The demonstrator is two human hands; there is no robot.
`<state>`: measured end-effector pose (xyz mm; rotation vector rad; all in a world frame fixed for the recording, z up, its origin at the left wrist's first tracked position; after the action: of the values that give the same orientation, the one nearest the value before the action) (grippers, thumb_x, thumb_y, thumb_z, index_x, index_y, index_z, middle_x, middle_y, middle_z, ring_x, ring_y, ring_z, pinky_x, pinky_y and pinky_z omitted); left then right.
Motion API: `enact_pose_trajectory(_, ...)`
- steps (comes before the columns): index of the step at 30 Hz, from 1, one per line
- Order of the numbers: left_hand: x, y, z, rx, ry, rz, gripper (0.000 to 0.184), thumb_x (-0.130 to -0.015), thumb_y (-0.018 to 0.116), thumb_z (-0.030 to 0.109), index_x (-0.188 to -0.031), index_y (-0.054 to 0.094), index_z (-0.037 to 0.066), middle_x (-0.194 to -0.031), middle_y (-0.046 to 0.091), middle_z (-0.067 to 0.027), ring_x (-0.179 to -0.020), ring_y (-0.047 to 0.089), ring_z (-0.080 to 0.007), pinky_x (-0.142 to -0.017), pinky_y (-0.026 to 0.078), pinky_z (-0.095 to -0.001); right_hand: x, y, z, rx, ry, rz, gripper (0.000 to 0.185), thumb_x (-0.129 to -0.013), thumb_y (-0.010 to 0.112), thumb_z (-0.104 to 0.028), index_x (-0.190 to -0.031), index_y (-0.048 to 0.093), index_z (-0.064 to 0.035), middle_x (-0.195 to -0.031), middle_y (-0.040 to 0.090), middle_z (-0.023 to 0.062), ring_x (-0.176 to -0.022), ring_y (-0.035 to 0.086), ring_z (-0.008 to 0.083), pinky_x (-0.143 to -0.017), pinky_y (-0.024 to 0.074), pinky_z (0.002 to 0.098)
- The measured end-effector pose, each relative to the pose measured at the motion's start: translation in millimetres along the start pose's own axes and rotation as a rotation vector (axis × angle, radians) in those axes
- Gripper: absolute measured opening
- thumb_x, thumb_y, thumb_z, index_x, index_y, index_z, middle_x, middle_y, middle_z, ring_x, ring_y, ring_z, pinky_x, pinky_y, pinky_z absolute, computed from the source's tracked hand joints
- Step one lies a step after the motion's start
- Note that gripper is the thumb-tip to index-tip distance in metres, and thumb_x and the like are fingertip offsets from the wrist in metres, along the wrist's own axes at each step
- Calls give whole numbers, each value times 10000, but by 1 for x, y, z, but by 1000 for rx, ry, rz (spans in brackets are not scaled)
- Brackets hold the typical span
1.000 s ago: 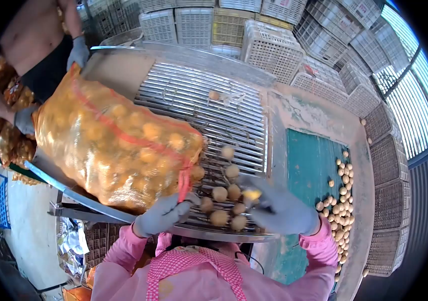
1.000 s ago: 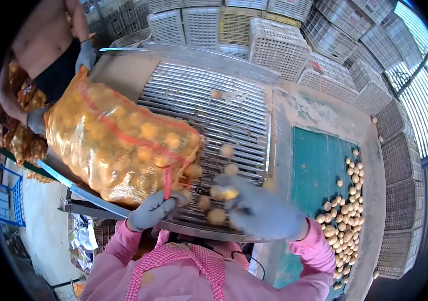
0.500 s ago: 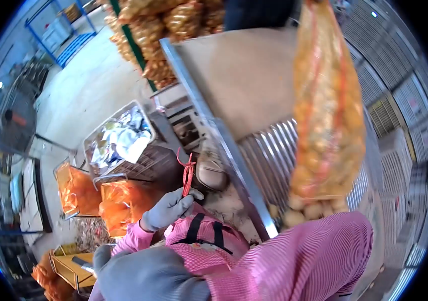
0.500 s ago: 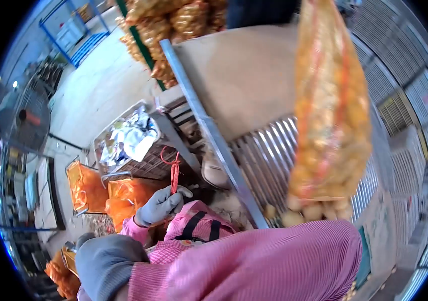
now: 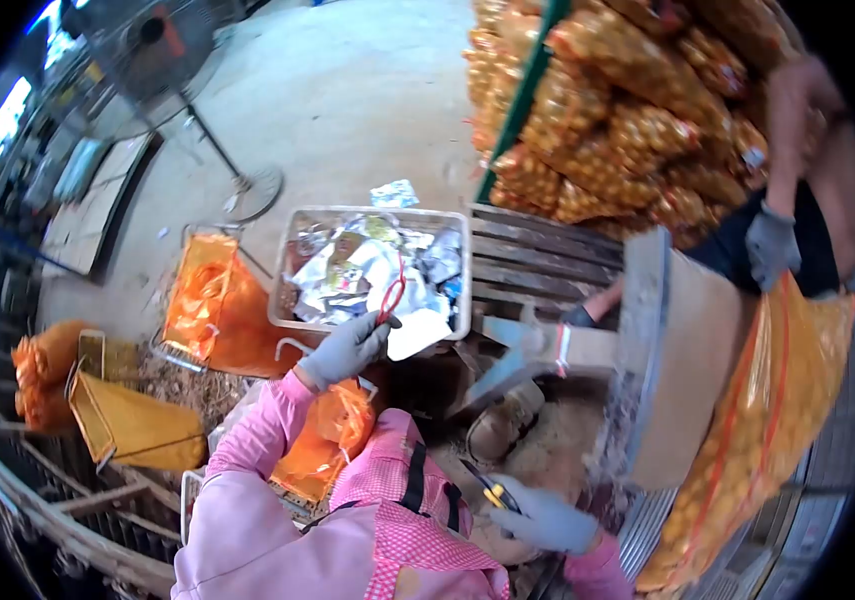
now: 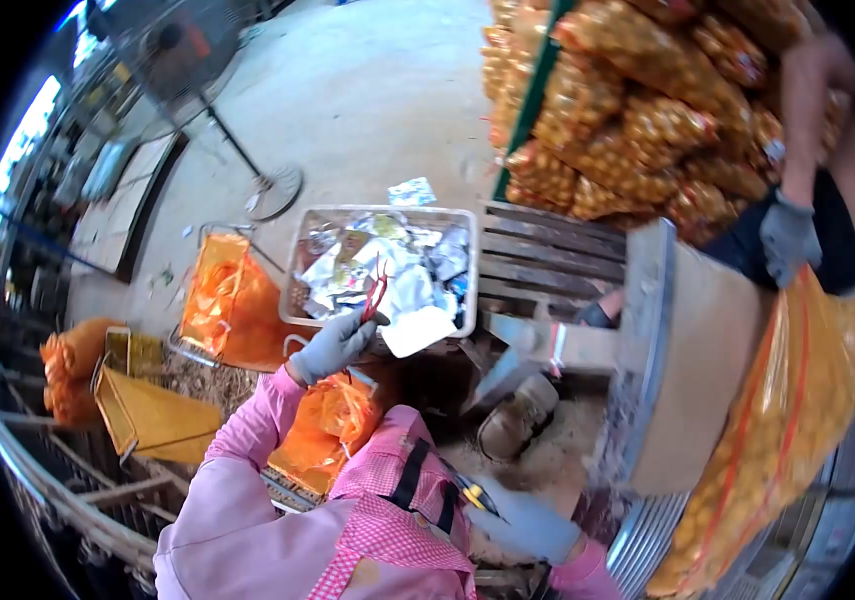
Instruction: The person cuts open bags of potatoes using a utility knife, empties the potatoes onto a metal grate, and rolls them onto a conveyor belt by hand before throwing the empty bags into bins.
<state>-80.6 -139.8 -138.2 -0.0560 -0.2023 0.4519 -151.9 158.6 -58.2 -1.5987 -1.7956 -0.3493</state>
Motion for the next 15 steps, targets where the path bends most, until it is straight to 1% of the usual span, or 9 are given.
enact_pose_trajectory(3,5,-79,-30,-63,68,249,170,-943,462,137,-1037,542,20,-709,472,22,-630,433,-60,-563,400,-236,-12,30,53,-271,220,-27,414,-913,514,-178,-1263,376,-5,-932,616,145,-750,596,157,-638,467,287)
enact_pose_trajectory(4,14,-114,-30,-126,38,390,173,-939,463,133,-1038,547,19,-711,473,22,-637,436,-61,-569,404,-237,-7,44,70,-247,213,-53,414,-913,514,-178,-1263,376,-5,-932,616,145,-750,596,157,-638,467,287)
enact_pose_trajectory(6,39,-192,-44,-214,45,610,181,-935,466,131,-1050,554,22,-712,480,21,-639,442,-65,-575,410,-238,-5,51,95,-233,252,-54,569,-917,532,-284,-1397,321,-64,-1381,390,100,-1279,337,165,-1065,253,274)
enact_pose_trajectory(7,47,-223,-61,-243,86,668,187,-934,467,133,-1059,557,26,-710,485,20,-634,446,-66,-575,413,-239,-9,47,85,-213,247,-65,569,-917,532,-284,-1397,321,-64,-1381,390,100,-1279,337,165,-1065,253,274)
enact_pose_trajectory(9,65,-270,-75,-217,13,772,185,-935,467,142,-1045,561,27,-707,499,19,-624,461,-76,-574,419,-242,-6,57,74,-669,495,-147,598,-905,552,-294,-1385,321,-23,-1358,402,97,-1244,368,174,-1048,280,287)
enact_pose_trajectory(10,75,-288,-83,-174,12,806,179,-937,469,151,-1031,566,34,-700,504,15,-613,469,-81,-571,420,-242,-12,56,77,-674,390,-119,605,-899,563,-284,-1384,322,-14,-1308,437,80,-1158,427,161,-977,351,282)
enact_pose_trajectory(11,84,-303,-84,-289,0,841,181,-939,472,161,-1034,564,37,-701,515,-3,-619,479,-85,-577,425,-249,-15,54,72,-661,392,-129,605,-899,563,-284,-1384,322,-14,-1308,437,80,-1158,427,161,-977,351,282)
enact_pose_trajectory(13,100,-342,-109,-388,-26,913,197,-940,470,184,-1050,565,51,-714,547,-43,-633,511,-120,-603,439,-276,-30,37,51,-375,226,-8,568,-900,565,-247,-1370,345,-15,-1226,482,57,-1074,465,142,-915,393,275)
enact_pose_trajectory(15,119,-361,-108,-506,-115,986,219,-935,466,216,-1054,568,63,-743,582,-82,-660,548,-166,-640,451,-307,-40,38,52,-519,183,-24,526,-903,559,-230,-1346,373,-16,-1184,505,53,-1051,477,133,-910,395,269)
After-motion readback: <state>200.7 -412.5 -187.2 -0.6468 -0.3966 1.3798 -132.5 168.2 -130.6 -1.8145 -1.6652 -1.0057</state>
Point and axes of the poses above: each hand's wrist, its own x-axis away from the middle knuckle, its own y-axis out of the palm, z = x × y, the point moved 7 cm from there along -x, towards the middle knuckle
